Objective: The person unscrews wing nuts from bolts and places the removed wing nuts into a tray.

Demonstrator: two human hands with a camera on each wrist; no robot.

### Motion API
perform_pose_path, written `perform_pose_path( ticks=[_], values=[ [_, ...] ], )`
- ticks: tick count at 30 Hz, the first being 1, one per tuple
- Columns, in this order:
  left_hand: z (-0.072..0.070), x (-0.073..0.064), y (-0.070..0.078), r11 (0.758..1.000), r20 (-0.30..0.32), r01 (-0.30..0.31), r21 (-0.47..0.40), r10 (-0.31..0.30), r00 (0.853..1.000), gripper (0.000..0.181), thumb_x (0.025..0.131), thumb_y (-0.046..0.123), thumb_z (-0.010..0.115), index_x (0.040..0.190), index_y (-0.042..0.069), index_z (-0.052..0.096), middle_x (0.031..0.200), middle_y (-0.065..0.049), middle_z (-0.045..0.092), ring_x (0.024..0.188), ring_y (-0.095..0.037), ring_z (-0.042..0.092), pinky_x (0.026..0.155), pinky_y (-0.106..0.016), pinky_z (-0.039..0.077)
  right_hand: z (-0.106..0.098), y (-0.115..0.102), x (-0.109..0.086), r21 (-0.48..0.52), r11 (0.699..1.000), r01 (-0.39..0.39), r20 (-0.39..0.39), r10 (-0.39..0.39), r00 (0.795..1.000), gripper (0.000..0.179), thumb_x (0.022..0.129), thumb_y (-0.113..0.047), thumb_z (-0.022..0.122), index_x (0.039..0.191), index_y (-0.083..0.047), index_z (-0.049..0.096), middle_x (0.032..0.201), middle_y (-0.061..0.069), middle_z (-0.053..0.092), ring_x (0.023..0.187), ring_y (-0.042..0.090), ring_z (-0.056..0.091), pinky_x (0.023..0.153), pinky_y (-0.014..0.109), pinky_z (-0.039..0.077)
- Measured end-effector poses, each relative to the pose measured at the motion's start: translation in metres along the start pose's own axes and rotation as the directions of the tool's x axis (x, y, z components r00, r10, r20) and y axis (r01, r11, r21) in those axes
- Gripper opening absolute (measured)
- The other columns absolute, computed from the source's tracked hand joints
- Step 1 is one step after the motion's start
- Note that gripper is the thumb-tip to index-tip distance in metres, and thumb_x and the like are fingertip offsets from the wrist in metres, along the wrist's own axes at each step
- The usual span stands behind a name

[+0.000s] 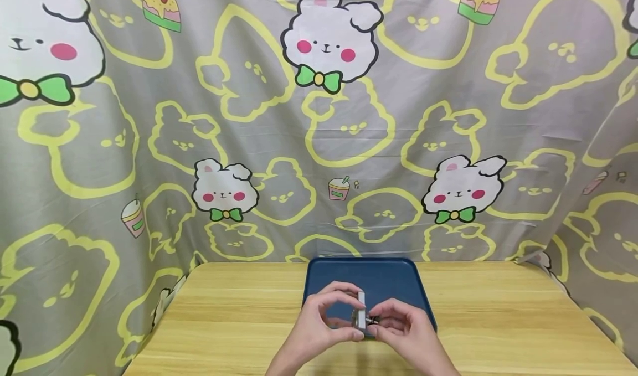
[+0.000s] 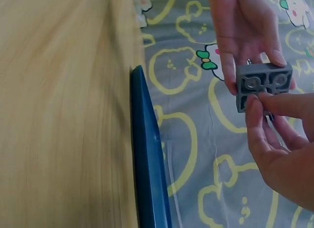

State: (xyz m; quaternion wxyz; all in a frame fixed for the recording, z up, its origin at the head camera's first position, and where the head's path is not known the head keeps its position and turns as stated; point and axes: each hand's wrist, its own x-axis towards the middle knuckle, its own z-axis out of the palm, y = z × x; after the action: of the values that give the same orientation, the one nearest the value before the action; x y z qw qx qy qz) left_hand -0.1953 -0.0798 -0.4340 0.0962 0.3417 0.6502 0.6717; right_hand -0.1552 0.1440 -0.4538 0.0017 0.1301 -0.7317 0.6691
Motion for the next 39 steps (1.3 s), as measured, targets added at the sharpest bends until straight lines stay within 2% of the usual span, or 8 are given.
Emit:
perform_pose_path(
  ticks=[6, 12, 15, 18, 26, 31, 36, 39],
  values=[
    [-0.001, 0.001, -0.001, 0.999, -0.016, -0.004, -0.043, 0.004, 1.000, 0.036, 0.084, 0.001, 0.084, 0.118, -0.001, 0.071, 0.139, -0.020, 0.055, 0.132, -0.039, 0.052, 0.086, -0.044, 0.062, 0.016, 0.000, -0.004, -0.288, 0.941, 0.179, -0.177, -0.236, 0.956, 0.028, 0.082, 0.003, 0.083, 0.101, -0.013, 0.071, 0.094, -0.002, 0.072, 0.080, 0.009, 0.071, 0.069, 0.024, 0.062],
    [-0.002, 0.003, -0.002, 0.997, -0.025, -0.001, -0.074, -0.001, 1.000, 0.037, 0.083, 0.002, 0.085, 0.118, -0.002, 0.071, 0.140, -0.025, 0.053, 0.133, -0.044, 0.050, 0.087, -0.043, 0.062, 0.020, 0.012, -0.002, -0.547, 0.679, 0.489, -0.132, -0.647, 0.751, 0.041, 0.074, 0.010, 0.087, 0.096, -0.019, 0.068, 0.099, -0.008, 0.070, 0.080, 0.008, 0.069, 0.068, 0.015, 0.057],
    [-0.001, 0.002, -0.001, 0.997, -0.032, 0.007, -0.075, -0.010, 0.999, 0.037, 0.084, 0.001, 0.084, 0.118, -0.001, 0.071, 0.140, -0.023, 0.054, 0.133, -0.040, 0.052, 0.087, -0.043, 0.062, 0.019, 0.016, -0.001, -0.598, 0.598, 0.534, -0.080, -0.707, 0.702, 0.010, 0.094, -0.017, 0.077, 0.093, -0.019, 0.067, 0.102, -0.007, 0.070, 0.085, 0.010, 0.069, 0.079, 0.010, 0.054],
    [-0.001, 0.002, -0.001, 0.998, -0.040, 0.015, -0.069, -0.017, 0.999, 0.037, 0.084, 0.001, 0.084, 0.118, -0.001, 0.071, 0.139, -0.018, 0.056, 0.132, -0.033, 0.054, 0.087, -0.043, 0.062, 0.018, 0.018, -0.001, -0.613, 0.544, 0.573, -0.038, -0.744, 0.667, 0.029, 0.105, -0.039, 0.054, 0.092, -0.017, 0.067, 0.103, -0.003, 0.070, 0.087, 0.015, 0.070, 0.086, 0.010, 0.053],
    [-0.001, 0.002, 0.000, 0.997, -0.048, 0.017, -0.069, -0.021, 0.999, 0.037, 0.084, 0.001, 0.084, 0.119, -0.002, 0.070, 0.140, -0.022, 0.054, 0.132, -0.039, 0.052, 0.087, -0.042, 0.062, 0.020, 0.024, 0.003, -0.633, 0.443, 0.635, -0.007, -0.824, 0.567, 0.028, 0.107, -0.033, 0.054, 0.092, -0.014, 0.068, 0.103, 0.002, 0.069, 0.086, 0.016, 0.070, 0.085, 0.012, 0.055],
    [-0.002, 0.001, 0.001, 0.999, -0.064, 0.012, -0.051, -0.016, 0.998, 0.037, 0.084, 0.001, 0.084, 0.118, -0.001, 0.071, 0.138, -0.018, 0.056, 0.129, -0.031, 0.056, 0.088, -0.044, 0.062, 0.019, 0.017, 0.001, -0.578, 0.564, 0.590, -0.064, -0.752, 0.656, 0.014, 0.093, -0.018, 0.079, 0.102, -0.014, 0.069, 0.109, 0.001, 0.068, 0.090, 0.015, 0.069, 0.082, 0.014, 0.056],
    [-0.003, 0.000, 0.002, 0.999, -0.066, -0.013, -0.041, 0.011, 0.998, 0.038, 0.082, -0.001, 0.085, 0.117, -0.004, 0.070, 0.137, -0.018, 0.057, 0.127, -0.030, 0.057, 0.089, -0.044, 0.062, 0.020, 0.001, -0.005, -0.269, 0.911, 0.312, -0.222, -0.374, 0.900, 0.031, 0.089, -0.007, 0.081, 0.116, -0.015, 0.068, 0.111, 0.003, 0.070, 0.100, 0.017, 0.070, 0.083, 0.027, 0.061],
    [-0.002, 0.000, 0.002, 0.999, -0.050, -0.023, -0.040, 0.021, 0.999, 0.038, 0.082, -0.001, 0.085, 0.117, -0.003, 0.071, 0.138, -0.017, 0.056, 0.127, -0.031, 0.056, 0.089, -0.044, 0.061, 0.016, -0.006, -0.003, 0.006, 0.998, 0.063, -0.235, -0.059, 0.970, 0.027, 0.099, -0.020, 0.070, 0.123, -0.008, 0.066, 0.113, 0.012, 0.072, 0.102, 0.020, 0.072, 0.084, 0.034, 0.063]
  ],
)
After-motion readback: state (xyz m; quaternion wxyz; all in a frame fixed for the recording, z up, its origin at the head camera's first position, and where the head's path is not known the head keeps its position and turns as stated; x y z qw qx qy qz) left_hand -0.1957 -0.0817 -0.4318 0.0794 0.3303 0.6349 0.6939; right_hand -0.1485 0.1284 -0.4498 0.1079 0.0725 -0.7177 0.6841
